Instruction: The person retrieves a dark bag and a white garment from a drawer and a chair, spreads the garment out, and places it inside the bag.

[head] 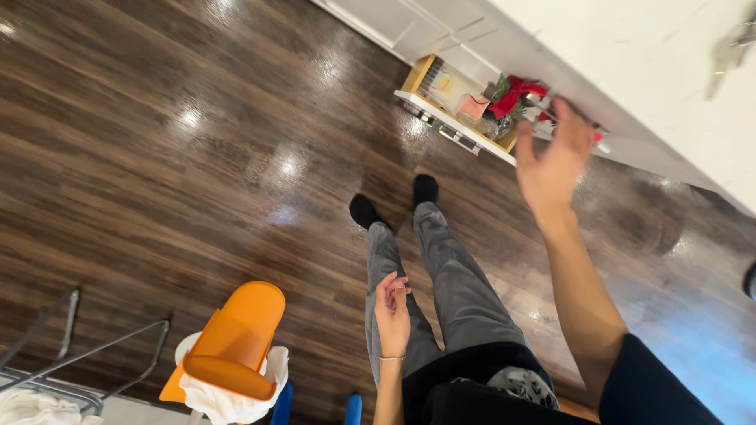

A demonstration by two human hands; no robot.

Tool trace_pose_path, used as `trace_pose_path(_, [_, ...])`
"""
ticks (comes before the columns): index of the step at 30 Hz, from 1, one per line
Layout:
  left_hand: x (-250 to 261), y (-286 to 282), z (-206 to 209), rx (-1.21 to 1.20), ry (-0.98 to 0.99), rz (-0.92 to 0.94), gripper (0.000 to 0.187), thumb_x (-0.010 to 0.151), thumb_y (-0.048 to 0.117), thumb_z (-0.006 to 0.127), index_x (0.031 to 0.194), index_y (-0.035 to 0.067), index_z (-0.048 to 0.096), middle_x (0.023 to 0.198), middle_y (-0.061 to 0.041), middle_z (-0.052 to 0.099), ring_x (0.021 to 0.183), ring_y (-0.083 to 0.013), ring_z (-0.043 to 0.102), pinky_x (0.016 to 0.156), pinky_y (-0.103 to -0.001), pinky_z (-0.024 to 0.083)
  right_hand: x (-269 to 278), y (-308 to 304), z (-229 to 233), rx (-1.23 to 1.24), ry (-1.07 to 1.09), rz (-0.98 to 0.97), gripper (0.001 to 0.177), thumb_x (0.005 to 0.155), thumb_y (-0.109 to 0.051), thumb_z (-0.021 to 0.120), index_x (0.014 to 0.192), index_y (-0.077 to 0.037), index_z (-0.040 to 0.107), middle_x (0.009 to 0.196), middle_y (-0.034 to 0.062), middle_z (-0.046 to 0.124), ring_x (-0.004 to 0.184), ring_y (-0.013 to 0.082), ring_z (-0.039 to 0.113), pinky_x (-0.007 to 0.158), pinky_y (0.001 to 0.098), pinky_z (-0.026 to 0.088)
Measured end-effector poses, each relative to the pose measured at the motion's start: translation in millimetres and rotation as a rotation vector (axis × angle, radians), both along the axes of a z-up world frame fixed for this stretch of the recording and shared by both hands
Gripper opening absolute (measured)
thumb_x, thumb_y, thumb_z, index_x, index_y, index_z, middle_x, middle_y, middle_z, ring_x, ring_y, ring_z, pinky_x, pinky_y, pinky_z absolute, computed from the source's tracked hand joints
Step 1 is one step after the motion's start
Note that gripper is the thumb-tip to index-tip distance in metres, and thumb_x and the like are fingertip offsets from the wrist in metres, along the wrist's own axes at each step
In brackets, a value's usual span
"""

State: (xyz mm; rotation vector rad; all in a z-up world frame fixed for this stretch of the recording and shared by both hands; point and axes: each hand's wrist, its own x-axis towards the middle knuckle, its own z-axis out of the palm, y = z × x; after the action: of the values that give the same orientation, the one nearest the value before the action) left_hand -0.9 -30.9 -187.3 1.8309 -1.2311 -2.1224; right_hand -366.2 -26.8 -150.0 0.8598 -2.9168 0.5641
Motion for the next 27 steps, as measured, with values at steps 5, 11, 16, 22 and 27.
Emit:
trace_pose_path(5, [11, -2, 26, -0.048, 0.082, 0.039, 0.032, 0.102, 0.011, 0.053, 0.133, 0.001, 0.058, 0.116, -0.011, 0.072, 0.097, -0.0167, 0.068, 0.09, -0.029, 0.054, 2, 5, -11, 0.163, -0.12, -0.041, 0.046, 0.099, -0.028, 0.075, 0.13, 0.002, 0.058, 0.124, 0.0208, 0.06, 0.118, 0.043, 0.053, 0.107, 0.0544, 0.039])
trace_pose_path(11, [20, -13, 55, -0.064, 0.075, 0.081, 0.034, 0.102, 0.015, 0.056, 0.133, 0.002, 0.058, 0.114, -0.01, 0.073, 0.093, -0.0153, 0.067, 0.084, -0.028, 0.051, 47, 15, 6, 0.147, -0.171, 0.028, 0.049, 0.09, -0.032, 0.074, 0.125, 0.0, 0.059, 0.124, 0.0223, 0.062, 0.121, 0.0419, 0.054, 0.106, 0.0564, 0.04])
trace_pose_path(16, [17, -33, 84, -0.128, 0.092, 0.06, 0.034, 0.102, 0.017, 0.057, 0.132, 0.0, 0.058, 0.113, -0.011, 0.073, 0.093, -0.0149, 0.066, 0.086, -0.028, 0.053, 119, 25, 31, 0.114, -0.404, 0.038, 0.055, 0.088, -0.035, 0.07, 0.13, -0.002, 0.058, 0.125, 0.0234, 0.063, 0.121, 0.0442, 0.056, 0.103, 0.0556, 0.04])
trace_pose_path(22, [7, -43, 114, -0.209, 0.12, 0.036, 0.034, 0.103, 0.019, 0.056, 0.132, 0.001, 0.056, 0.114, -0.01, 0.073, 0.094, -0.0137, 0.067, 0.086, -0.025, 0.052, 181, 42, 48, 0.161, -0.63, 0.094, 0.061, 0.093, -0.039, 0.065, 0.142, -0.004, 0.052, 0.136, 0.0249, 0.06, 0.129, 0.0439, 0.053, 0.112, 0.0518, 0.038])
trace_pose_path(27, [1, -36, 126, -0.177, 0.135, 0.008, 0.034, 0.102, 0.02, 0.057, 0.131, 0.003, 0.058, 0.114, -0.009, 0.072, 0.089, -0.0116, 0.064, 0.073, -0.025, 0.049, 212, 68, 74, -0.103, -0.708, 0.222, 0.077, 0.084, -0.034, 0.072, 0.145, 0.005, 0.044, 0.138, 0.0321, 0.052, 0.127, 0.0485, 0.048, 0.102, 0.05, 0.039])
